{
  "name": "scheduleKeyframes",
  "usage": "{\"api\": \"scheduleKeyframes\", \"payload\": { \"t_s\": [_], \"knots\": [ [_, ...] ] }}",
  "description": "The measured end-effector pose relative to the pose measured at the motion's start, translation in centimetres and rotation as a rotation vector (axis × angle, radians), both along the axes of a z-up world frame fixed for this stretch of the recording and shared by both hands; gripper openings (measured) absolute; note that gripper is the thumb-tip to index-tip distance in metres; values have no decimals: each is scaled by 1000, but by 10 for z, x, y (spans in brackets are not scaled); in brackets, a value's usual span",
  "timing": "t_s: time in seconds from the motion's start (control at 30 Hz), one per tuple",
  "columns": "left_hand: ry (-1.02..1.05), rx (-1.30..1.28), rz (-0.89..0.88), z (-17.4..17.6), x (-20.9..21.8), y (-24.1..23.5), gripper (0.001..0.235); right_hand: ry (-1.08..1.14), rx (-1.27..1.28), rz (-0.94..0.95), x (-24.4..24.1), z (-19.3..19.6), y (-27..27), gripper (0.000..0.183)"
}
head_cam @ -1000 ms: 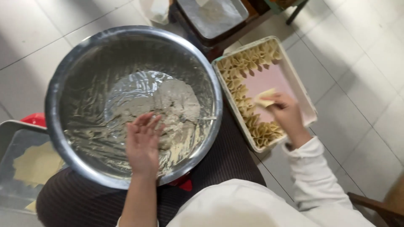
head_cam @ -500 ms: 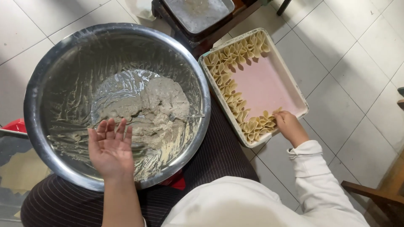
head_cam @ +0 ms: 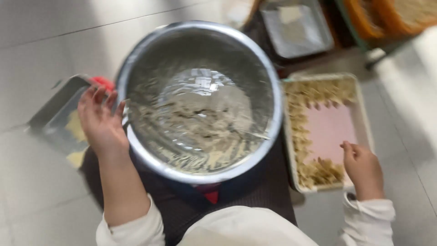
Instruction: The person scoops filling from a metal bowl onto square wrappers, folds them into dumplings, and places them into a tray. The process is repeated multiple times with consistent hand motions.
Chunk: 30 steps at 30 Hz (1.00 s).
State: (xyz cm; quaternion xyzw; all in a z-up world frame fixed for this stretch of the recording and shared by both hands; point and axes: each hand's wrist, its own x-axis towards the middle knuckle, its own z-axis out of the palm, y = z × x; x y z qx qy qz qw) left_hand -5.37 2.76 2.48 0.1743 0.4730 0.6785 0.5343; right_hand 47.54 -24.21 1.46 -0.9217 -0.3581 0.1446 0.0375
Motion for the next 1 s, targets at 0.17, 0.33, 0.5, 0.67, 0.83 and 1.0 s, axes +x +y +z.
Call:
{"api": "scheduleKeyframes", "payload": {
  "t_s": [0.17,0.33,0.5,0.67,0.83,1.0],
  "knots": [
    [907,72,139,-152,-113,66,30,-56,450,498,-45,-7,55,25],
    [1197,-606,-126,-203,-157,105,47,22,519,751,-108,-16,113,17],
    [1369,-1023,-601,-190,-167,107,90,109,131,775,-160,-24,151,31],
    [1257,-1068,-527,-173,-167,99,79,-10,10,887,-157,-57,157,35],
    [1191,-1159,-399,-174,-182,95,94,-109,-226,885,-155,-80,163,41],
    [1303,-1161,-378,-225,-208,103,97,-104,-300,870,-163,-79,164,37]
  ]
}}
